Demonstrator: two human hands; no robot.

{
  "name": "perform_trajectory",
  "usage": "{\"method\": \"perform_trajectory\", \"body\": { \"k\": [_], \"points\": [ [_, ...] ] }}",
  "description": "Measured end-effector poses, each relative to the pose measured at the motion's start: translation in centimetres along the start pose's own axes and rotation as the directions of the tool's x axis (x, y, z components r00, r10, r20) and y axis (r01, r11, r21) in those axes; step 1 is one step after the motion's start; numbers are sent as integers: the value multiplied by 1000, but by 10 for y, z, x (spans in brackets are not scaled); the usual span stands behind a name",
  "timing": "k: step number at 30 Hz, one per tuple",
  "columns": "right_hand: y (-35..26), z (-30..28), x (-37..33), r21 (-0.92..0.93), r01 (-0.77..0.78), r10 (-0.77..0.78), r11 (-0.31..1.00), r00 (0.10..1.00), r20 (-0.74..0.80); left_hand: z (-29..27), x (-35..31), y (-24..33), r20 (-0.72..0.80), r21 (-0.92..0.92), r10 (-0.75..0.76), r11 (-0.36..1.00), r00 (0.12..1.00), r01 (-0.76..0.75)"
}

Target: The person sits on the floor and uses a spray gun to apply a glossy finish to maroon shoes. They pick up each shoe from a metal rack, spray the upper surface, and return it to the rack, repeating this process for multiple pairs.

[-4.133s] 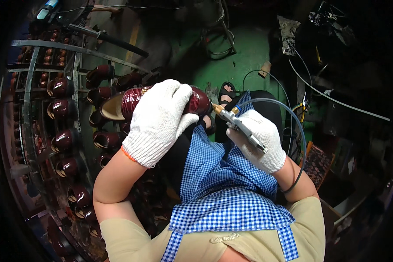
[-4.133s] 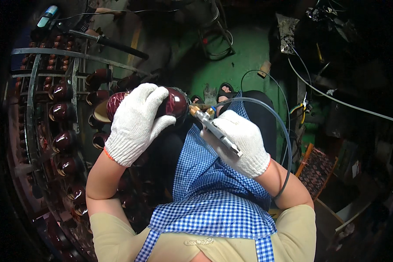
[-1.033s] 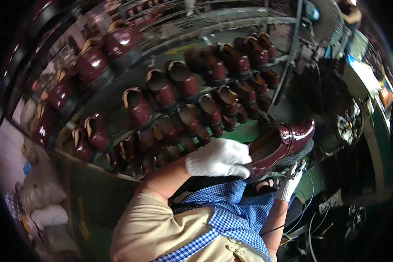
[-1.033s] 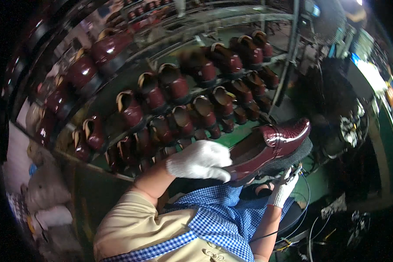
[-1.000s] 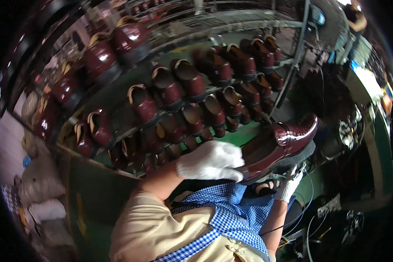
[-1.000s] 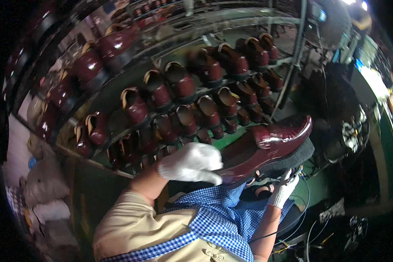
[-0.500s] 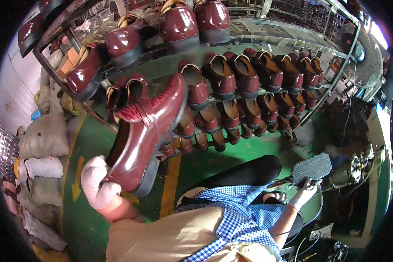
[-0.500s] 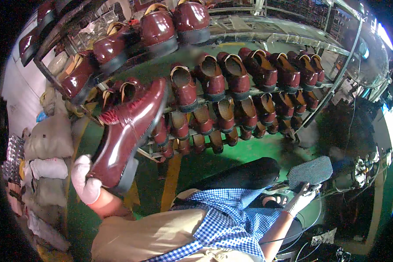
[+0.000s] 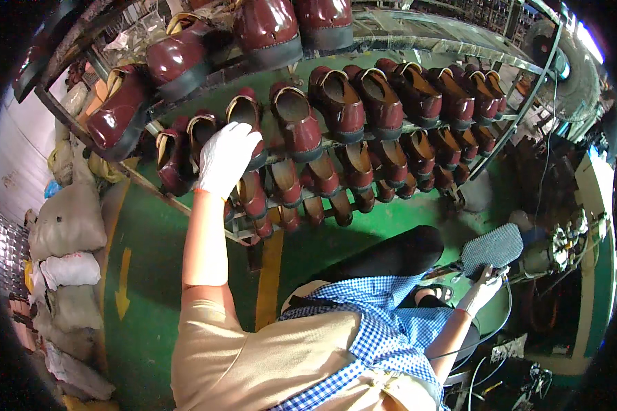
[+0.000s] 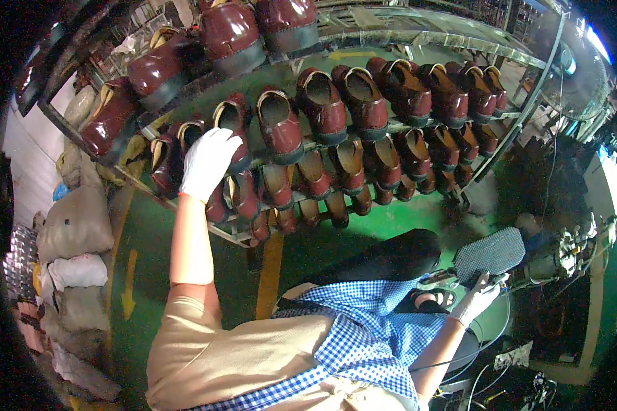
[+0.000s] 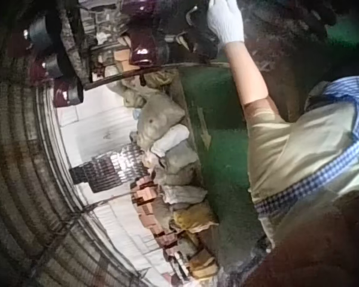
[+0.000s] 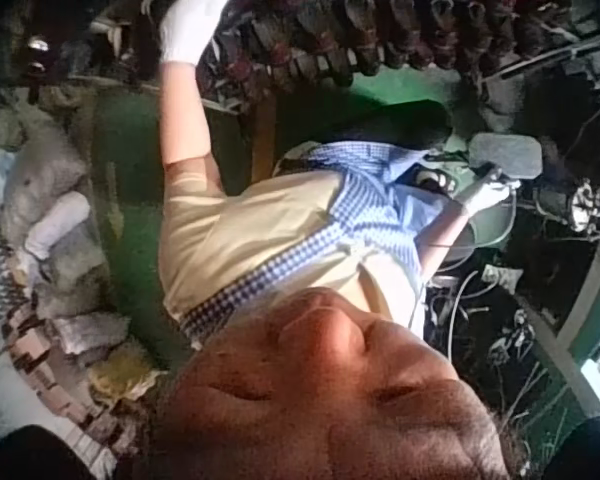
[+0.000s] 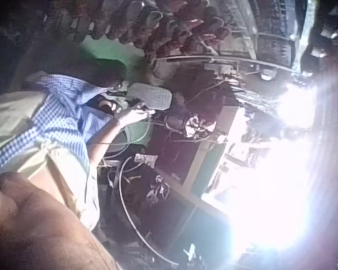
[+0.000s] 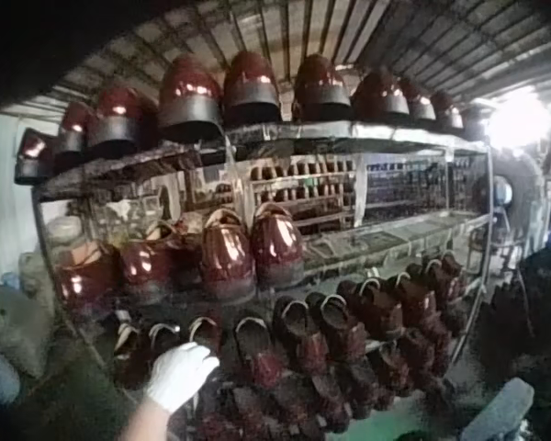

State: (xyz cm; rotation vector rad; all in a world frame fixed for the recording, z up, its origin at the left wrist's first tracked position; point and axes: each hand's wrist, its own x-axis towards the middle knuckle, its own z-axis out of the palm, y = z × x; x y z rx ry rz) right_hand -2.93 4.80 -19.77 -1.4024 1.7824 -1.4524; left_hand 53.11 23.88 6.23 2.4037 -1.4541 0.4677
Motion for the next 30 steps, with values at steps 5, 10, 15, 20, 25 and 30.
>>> {"method": "perform_trajectory", "body": {
  "k": [5,10,15,20,25,30],
  "points": [
    [2,-9,1,-139,17,-18,990,1000,-9,-14,-4,31,-79,-131,-52,991,996,41],
    [1,0,1,-138,52,-53,989,999,-1,4,-6,75,-91,-214,109,969,990,-126],
    [8,-8,4,-134,56,-57,989,998,-6,28,19,95,16,-311,-48,949,999,51],
    [17,-5,11,-79,0,2,997,1000,31,30,8,91,-85,-550,29,832,996,-71],
    [18,-17,12,-116,18,-16,993,1000,13,30,16,86,53,-373,73,926,996,-48],
    [-2,-6,2,-69,13,-12,998,1000,5,3,-17,94,-44,-344,196,918,980,-199]
  ]
}}
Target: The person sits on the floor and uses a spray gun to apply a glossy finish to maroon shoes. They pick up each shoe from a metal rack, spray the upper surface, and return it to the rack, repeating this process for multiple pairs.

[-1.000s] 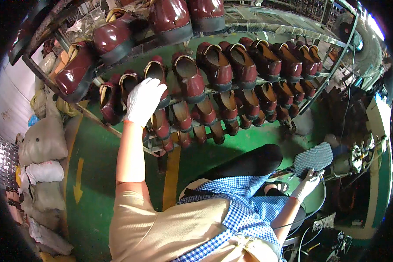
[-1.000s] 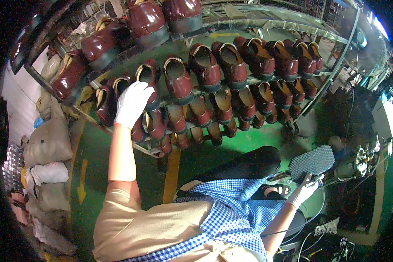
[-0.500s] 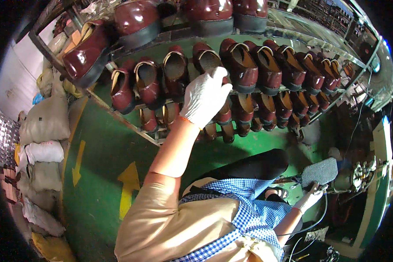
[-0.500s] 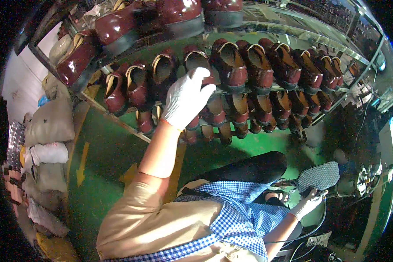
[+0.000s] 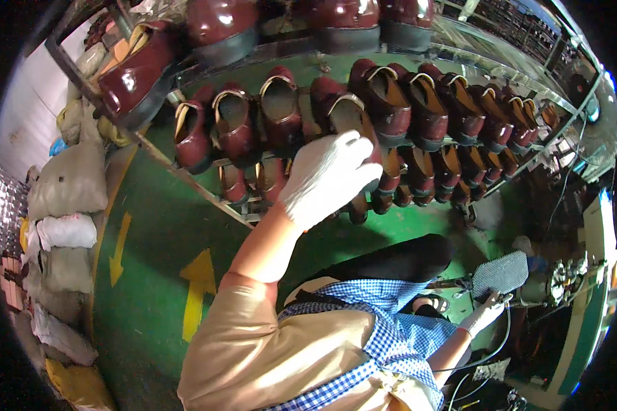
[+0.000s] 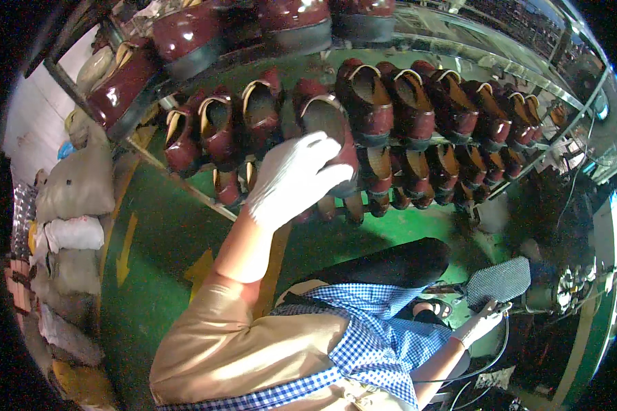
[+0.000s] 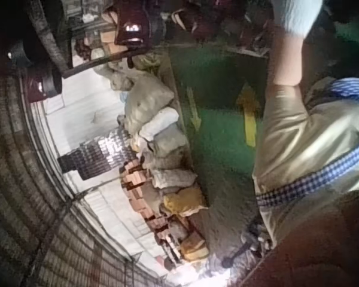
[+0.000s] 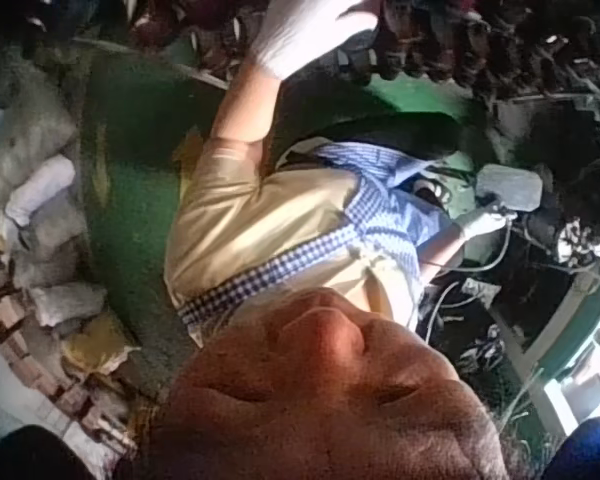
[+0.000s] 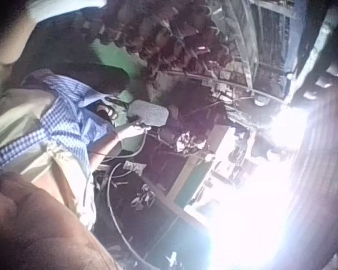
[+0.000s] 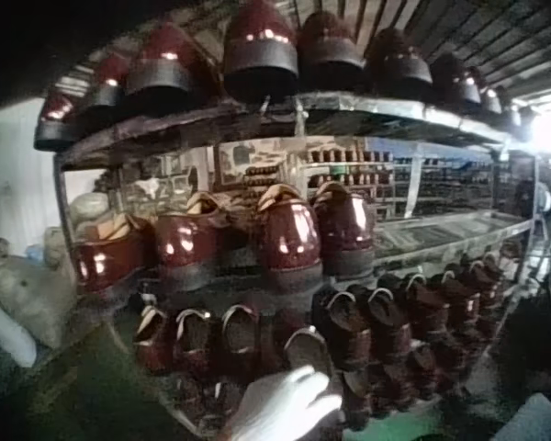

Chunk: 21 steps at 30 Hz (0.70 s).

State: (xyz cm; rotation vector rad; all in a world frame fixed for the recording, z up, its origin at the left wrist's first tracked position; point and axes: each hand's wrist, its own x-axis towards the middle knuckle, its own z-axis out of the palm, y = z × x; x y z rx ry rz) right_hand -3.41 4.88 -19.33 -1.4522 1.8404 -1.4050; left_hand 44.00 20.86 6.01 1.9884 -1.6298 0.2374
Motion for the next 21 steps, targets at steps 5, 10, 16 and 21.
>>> {"method": "perform_trajectory", "body": {
  "k": [5,10,16,21],
  "points": [
    [29,0,6,-2,6,-6,1000,1000,4,-42,-69,42,26,-93,253,964,967,-250],
    [53,-16,18,27,-27,28,999,999,-17,-54,-90,39,109,-339,231,923,967,-182],
    [21,-3,5,142,-74,78,987,997,-25,-30,-61,54,123,-513,477,781,871,-355],
    [-21,-4,-12,288,-100,117,953,992,-46,54,-10,98,84,-660,657,600,749,-453]
  ]
}}
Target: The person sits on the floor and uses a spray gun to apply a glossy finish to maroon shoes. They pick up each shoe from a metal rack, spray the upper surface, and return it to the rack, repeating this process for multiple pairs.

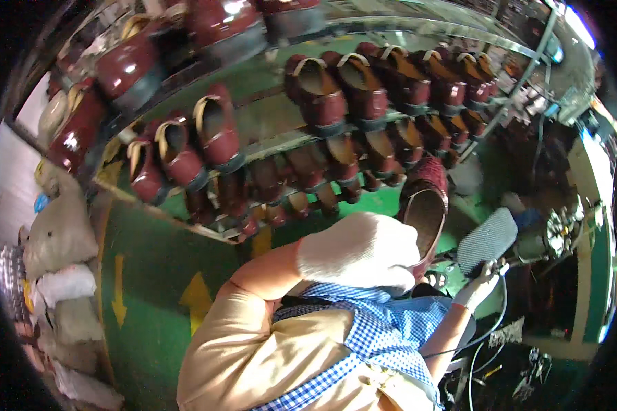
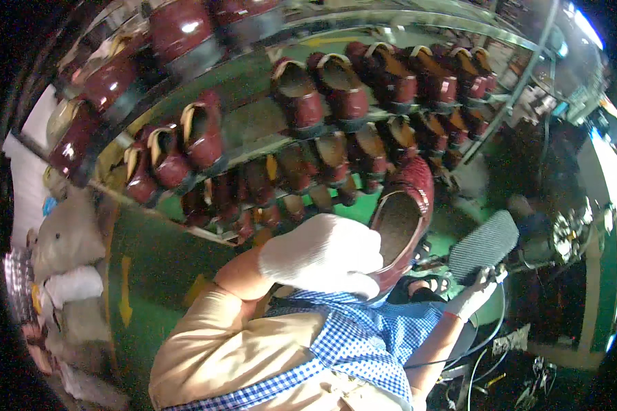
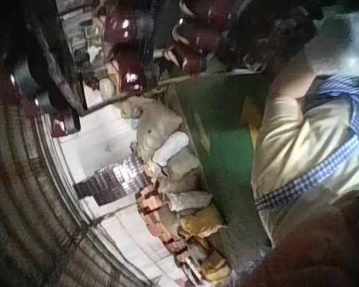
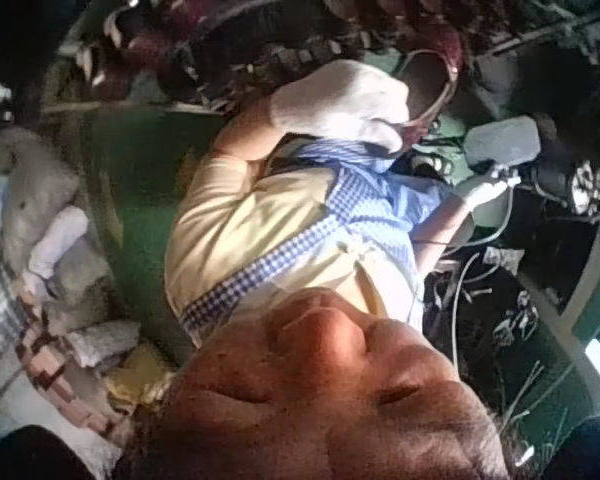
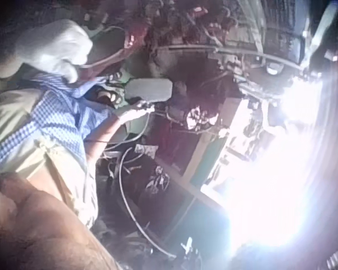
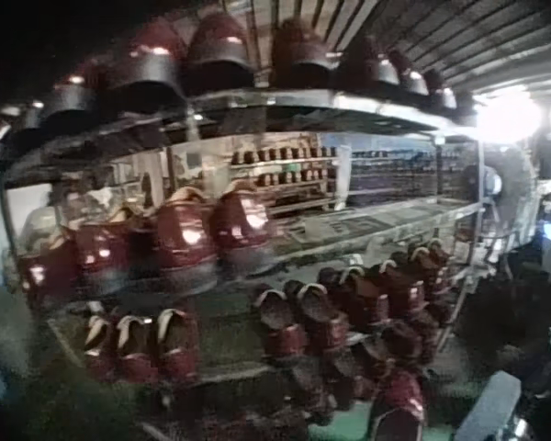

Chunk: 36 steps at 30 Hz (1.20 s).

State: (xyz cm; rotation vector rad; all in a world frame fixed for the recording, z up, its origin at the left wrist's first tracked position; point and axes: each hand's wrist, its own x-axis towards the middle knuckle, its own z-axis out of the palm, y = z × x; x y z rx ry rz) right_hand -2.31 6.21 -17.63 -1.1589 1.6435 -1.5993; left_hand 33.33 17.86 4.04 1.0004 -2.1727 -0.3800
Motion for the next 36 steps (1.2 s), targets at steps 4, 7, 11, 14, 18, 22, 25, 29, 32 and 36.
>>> {"method": "perform_trajectory", "body": {
  "k": [4,7,11,14,18,22,25,29,32,36],
  "points": [
    [-20,-6,-5,9,-42,42,999,998,45,63,68,-40,-20,-54,115,992,993,-116],
    [-34,0,-12,68,-81,82,994,996,-21,106,117,-55,-26,-36,224,974,974,-225],
    [30,-8,1,-160,46,-48,986,999,-6,157,144,-68,77,-121,259,961,963,-249],
    [22,0,-3,-206,102,-112,973,993,-38,169,141,-72,198,-166,323,942,925,-293],
    [33,-6,-17,-202,123,-137,972,989,-60,158,140,-57,267,-120,314,949,911,-292],
    [-8,-24,-28,-275,-49,71,960,995,68,151,131,-53,320,-51,253,967,913,-250],
    [18,-47,-36,-569,299,-281,766,952,123,147,131,-35,317,52,221,967,922,-249],
    [40,-53,-47,-626,272,-200,731,962,185,146,106,-39,184,126,262,950,948,-287],
    [59,-43,-49,-623,270,-212,734,963,168,151,103,-37,172,95,262,955,950,-281],
    [69,-29,-54,-563,269,-200,781,963,182,152,96,-41,159,23,168,985,973,-174]
  ]
}}
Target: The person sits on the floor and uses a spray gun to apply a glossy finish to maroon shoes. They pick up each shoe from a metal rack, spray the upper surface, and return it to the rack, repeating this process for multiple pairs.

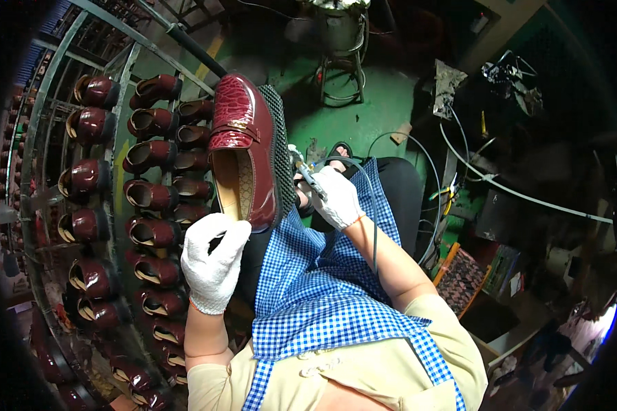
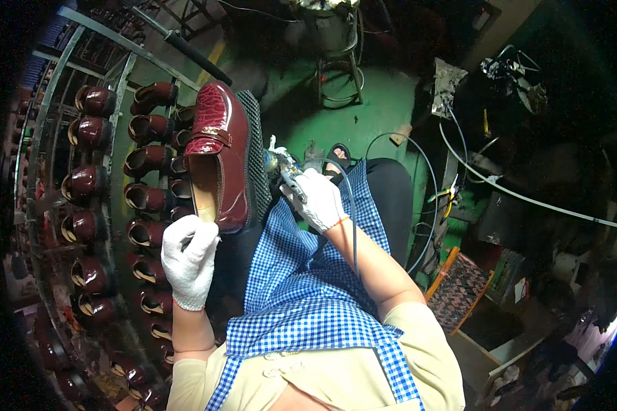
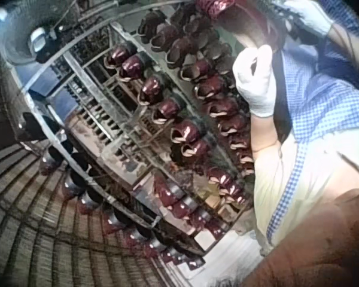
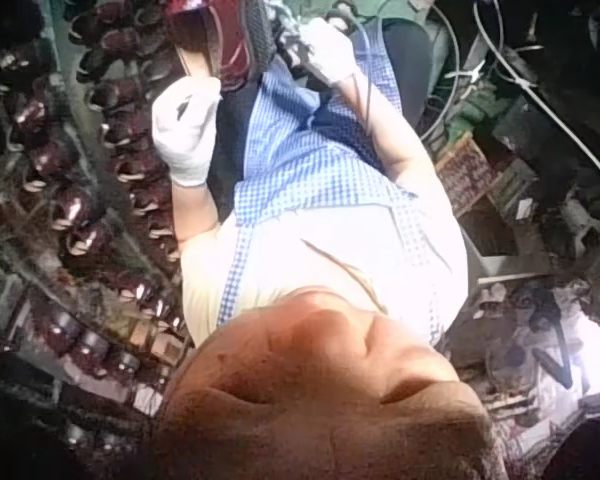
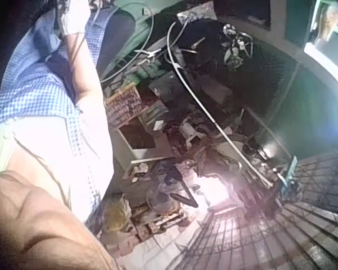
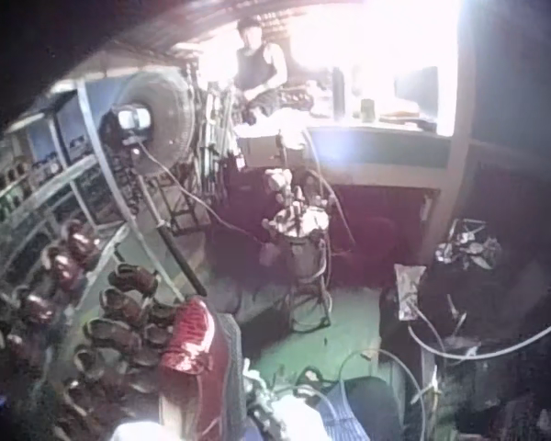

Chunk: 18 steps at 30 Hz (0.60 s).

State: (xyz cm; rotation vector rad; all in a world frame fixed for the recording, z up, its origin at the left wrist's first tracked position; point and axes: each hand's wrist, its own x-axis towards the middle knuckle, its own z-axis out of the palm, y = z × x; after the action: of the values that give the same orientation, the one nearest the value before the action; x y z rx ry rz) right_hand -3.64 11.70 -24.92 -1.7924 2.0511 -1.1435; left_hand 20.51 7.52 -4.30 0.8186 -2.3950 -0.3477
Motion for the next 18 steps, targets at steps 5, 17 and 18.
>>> {"method": "perform_trajectory", "body": {
  "k": [5,17,18],
  "points": [
    [-17,-43,-12,36,-82,76,996,987,141,-12,7,-3,57,47,66,997,996,-69],
    [-70,-141,-12,528,-70,12,846,994,113,-18,14,-3,125,81,155,983,980,-166],
    [-71,-137,-10,524,-58,5,850,995,102,-18,15,-2,120,102,169,978,978,-181]
  ]
}}
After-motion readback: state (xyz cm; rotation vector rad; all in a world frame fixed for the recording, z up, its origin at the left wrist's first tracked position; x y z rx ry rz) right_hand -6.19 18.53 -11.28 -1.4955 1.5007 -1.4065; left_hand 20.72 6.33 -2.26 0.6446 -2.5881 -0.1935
